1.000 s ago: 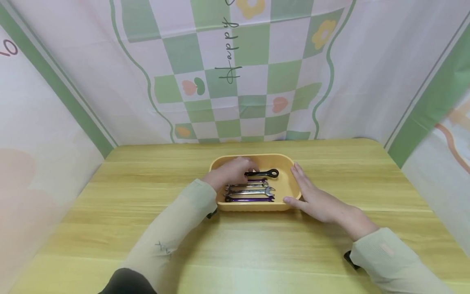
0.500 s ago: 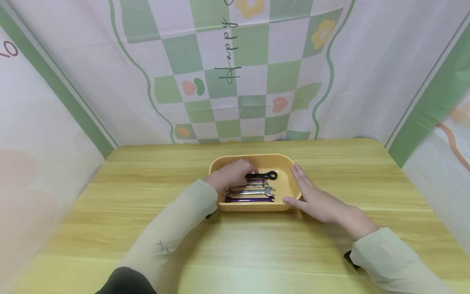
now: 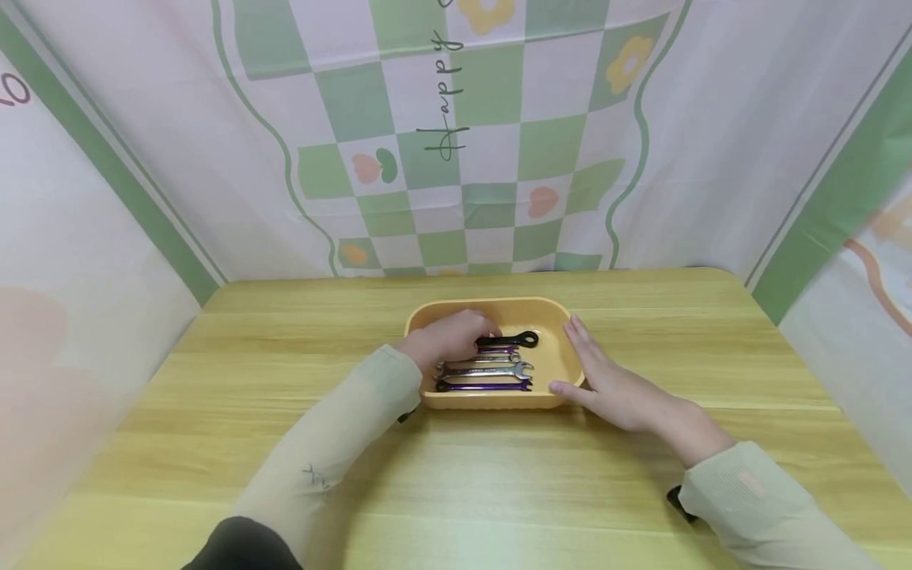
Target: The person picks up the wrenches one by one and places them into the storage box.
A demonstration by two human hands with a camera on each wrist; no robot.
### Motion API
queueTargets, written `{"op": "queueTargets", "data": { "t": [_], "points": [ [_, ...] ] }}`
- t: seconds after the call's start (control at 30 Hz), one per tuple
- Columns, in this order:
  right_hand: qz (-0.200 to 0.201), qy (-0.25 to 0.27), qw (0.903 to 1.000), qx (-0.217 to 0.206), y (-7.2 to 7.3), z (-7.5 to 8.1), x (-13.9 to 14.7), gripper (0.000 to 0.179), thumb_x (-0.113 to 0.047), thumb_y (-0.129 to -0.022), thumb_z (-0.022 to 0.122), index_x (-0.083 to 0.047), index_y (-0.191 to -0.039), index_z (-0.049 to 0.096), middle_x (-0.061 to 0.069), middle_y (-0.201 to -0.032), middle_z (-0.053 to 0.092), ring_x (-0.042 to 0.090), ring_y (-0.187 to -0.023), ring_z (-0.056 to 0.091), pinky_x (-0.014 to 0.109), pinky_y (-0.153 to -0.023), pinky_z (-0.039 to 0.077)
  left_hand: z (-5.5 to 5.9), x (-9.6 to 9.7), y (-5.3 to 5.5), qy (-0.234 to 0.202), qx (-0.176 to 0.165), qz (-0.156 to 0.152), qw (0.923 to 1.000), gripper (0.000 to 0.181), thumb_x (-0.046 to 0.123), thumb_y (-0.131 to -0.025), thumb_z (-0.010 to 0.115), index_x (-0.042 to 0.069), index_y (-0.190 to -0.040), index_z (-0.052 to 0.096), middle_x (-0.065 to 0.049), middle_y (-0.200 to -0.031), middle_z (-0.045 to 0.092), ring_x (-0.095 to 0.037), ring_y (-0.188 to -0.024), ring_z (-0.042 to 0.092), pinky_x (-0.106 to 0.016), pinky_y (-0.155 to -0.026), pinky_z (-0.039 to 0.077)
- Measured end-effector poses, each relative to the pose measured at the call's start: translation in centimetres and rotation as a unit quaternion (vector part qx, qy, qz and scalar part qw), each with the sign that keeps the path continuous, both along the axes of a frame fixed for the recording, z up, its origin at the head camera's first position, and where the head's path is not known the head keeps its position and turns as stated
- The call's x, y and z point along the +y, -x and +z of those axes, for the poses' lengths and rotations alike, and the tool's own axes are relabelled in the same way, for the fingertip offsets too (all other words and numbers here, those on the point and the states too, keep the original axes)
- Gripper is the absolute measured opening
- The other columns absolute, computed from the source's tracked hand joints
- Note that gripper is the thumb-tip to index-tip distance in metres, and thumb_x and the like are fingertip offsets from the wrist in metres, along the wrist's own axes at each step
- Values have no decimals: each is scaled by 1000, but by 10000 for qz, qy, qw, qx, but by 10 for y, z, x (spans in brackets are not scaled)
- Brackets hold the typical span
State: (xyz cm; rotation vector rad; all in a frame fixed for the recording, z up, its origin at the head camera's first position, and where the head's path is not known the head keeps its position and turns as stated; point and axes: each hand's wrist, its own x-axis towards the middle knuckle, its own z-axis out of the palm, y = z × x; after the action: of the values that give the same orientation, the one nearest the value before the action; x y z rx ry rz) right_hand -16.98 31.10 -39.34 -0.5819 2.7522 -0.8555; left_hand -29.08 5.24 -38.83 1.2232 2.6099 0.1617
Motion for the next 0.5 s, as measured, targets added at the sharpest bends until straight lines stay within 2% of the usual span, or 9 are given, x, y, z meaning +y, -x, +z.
{"op": "queueTargets", "data": {
  "t": [0.23, 0.5],
  "points": [
    [-13, -6, 10000, -26, -1, 1, 0, 96, -37, -105, 58, -9, -163, -14, 11, -166, -25, 55, -148, 1, 74, -111, 15, 4, -1, 1, -92, -312, 142, 9994, 56, -20, -91, 52, 10, -135, 68, -4, -138, 64, -18, -129, 56, -23, -109, 40],
    [7, 14, 10000, -47, -2, 3, -1, 95, -36, -105, 57, -8, -163, -14, 12, -166, -25, 54, -149, -2, 74, -111, 14, 5, -2, 2, -95, -441, 307, 9985, 56, -19, -93, 50, 12, -135, 69, -3, -137, 64, -16, -128, 56, -23, -106, 43]
  ]
}}
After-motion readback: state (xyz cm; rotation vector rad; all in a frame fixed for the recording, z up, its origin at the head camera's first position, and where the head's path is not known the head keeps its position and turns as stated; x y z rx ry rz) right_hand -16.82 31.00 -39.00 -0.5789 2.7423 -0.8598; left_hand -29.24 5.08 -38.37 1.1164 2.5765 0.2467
